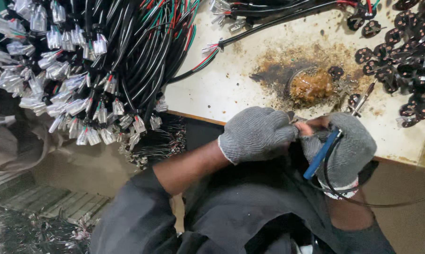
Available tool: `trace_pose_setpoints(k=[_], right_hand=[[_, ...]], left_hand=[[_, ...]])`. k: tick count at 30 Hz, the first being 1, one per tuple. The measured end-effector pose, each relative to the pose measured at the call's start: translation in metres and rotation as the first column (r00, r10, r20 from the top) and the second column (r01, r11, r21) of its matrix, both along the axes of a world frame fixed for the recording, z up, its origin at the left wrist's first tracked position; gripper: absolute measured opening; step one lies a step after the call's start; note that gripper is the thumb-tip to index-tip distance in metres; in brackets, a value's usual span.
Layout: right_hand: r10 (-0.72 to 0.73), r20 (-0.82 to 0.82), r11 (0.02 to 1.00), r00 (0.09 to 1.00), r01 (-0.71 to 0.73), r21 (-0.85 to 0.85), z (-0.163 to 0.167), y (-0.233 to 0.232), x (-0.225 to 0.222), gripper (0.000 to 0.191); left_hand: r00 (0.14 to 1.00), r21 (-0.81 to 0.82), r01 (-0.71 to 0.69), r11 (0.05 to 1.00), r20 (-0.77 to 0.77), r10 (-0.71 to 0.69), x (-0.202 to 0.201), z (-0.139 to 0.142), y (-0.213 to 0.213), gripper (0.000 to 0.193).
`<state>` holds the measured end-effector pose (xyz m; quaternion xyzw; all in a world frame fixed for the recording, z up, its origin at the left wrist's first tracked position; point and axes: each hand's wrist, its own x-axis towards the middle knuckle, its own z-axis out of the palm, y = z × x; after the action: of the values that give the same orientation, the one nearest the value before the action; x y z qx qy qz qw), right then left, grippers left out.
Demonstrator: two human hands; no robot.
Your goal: The person solders electrical wires to connectors at a workbench. They hold a soldering iron in one hand and wire in the other, dip wire ends into a rosin container, solder the joints, and place finished wired connectors aside while picking up new components.
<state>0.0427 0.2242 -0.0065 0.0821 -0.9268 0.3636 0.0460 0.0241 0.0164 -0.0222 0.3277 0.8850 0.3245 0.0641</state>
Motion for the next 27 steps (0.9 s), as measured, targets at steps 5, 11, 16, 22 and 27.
trace_pose_setpoints(k=[5, 11, 16, 22, 27], right_hand=[[0.014, 0.042, 0.996, 0.999, -0.018, 0.089, 0.012, -0.003, -0.003, 0.025], [-0.015, 0.05, 0.999, 0.999, 0.013, 0.04, 0.014, -0.005, -0.001, 0.033], [0.003, -0.02, 0.999, 1.0, -0.004, -0.042, 0.012, -0.005, -0.002, 0.031], [0.062, -0.216, 0.997, 0.974, -0.072, -0.038, 0.011, -0.007, -0.005, 0.039], [0.073, -0.228, 0.995, 0.971, -0.087, -0.052, 0.0, -0.001, -0.001, 0.047]], left_hand=[[0.998, 0.124, 0.015, 0.992, -0.059, -0.007, 0.0, -0.006, -0.005, 0.028], [0.828, 0.031, -0.431, 0.902, -0.382, 0.409, -0.004, 0.069, -0.05, 0.016], [0.67, -0.487, -0.74, 0.464, -0.589, 0.451, -0.016, 0.124, -0.117, 0.032], [0.723, -0.536, -0.689, 0.488, -0.553, 0.414, -0.011, 0.107, -0.137, 0.021], [0.594, -0.318, -0.758, 0.569, -0.696, 0.403, 0.011, 0.119, -0.158, 0.017]])
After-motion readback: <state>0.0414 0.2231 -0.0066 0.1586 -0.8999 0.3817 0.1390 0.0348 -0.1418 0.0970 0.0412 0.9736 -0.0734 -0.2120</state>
